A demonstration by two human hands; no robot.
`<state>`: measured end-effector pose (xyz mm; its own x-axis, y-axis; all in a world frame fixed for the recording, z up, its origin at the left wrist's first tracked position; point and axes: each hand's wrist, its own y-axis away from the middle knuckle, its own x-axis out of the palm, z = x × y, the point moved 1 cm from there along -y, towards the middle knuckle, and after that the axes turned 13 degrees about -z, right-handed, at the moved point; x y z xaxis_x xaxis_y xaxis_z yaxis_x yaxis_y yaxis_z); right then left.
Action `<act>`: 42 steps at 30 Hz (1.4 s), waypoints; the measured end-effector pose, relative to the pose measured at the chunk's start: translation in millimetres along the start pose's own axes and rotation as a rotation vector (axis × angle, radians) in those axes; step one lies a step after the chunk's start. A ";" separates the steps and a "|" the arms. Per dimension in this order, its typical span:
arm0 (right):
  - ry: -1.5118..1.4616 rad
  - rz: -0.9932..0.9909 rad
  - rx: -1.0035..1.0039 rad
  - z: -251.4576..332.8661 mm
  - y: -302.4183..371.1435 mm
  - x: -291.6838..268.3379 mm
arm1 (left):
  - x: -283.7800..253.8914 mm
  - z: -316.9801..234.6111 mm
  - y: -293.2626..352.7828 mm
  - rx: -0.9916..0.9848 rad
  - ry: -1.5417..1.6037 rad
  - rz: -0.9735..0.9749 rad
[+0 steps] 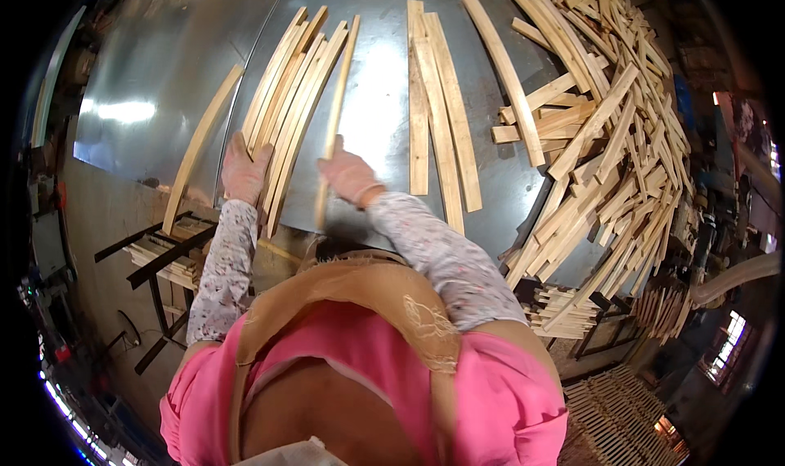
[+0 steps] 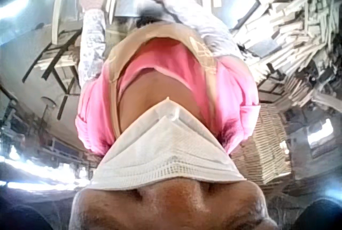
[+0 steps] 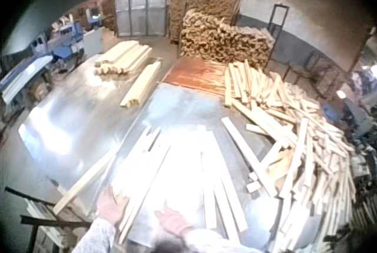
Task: The person sorts wooden slats on a metal table, picking them up from a disorganized pile and arranging them into neat stacks. The person handles the wood by hand, repeatedly moving pieces from the right side of the table to the left side to create organized piles.
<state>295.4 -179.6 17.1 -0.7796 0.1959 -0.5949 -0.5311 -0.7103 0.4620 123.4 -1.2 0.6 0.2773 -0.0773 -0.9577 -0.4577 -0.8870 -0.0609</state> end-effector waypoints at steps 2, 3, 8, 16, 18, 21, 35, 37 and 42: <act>-0.025 0.170 0.063 30.8 -5.9 45.5 | 9.6 10.8 -3.5 -0.035 0.106 0.083; -0.110 0.011 0.087 21.1 -9.5 83.1 | 9.5 10.8 -8.9 0.032 0.078 0.085; 0.130 -0.297 -0.144 -46.1 28.5 25.5 | 12.6 42.9 0.8 0.054 0.118 0.042; 0.303 -0.707 0.426 -212.9 167.7 -7.8 | 37.6 -77.5 70.8 0.270 0.633 0.167; 0.029 -0.849 0.221 -171.7 154.8 17.3 | 45.2 -138.1 87.4 0.127 0.803 0.580; -0.521 -0.606 0.193 -87.6 132.2 18.8 | 45.8 -187.2 81.2 -0.083 0.741 0.753; -0.048 -0.059 0.230 -5.2 48.5 46.0 | -40.7 211.9 -77.1 0.238 -0.133 0.151; 0.027 0.104 0.137 21.0 42.0 60.9 | -28.1 250.6 -79.1 0.213 -0.131 0.103; 0.366 -0.421 -0.069 -32.0 -14.7 -17.6 | -11.7 266.3 -83.1 0.066 0.066 0.096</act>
<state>327.6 -194.2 -0.2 -0.3322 0.2331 -0.9139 -0.7387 -0.6668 0.0984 -66.7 194.7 -58.0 0.2835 -0.1916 -0.9396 -0.5388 -0.8424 0.0092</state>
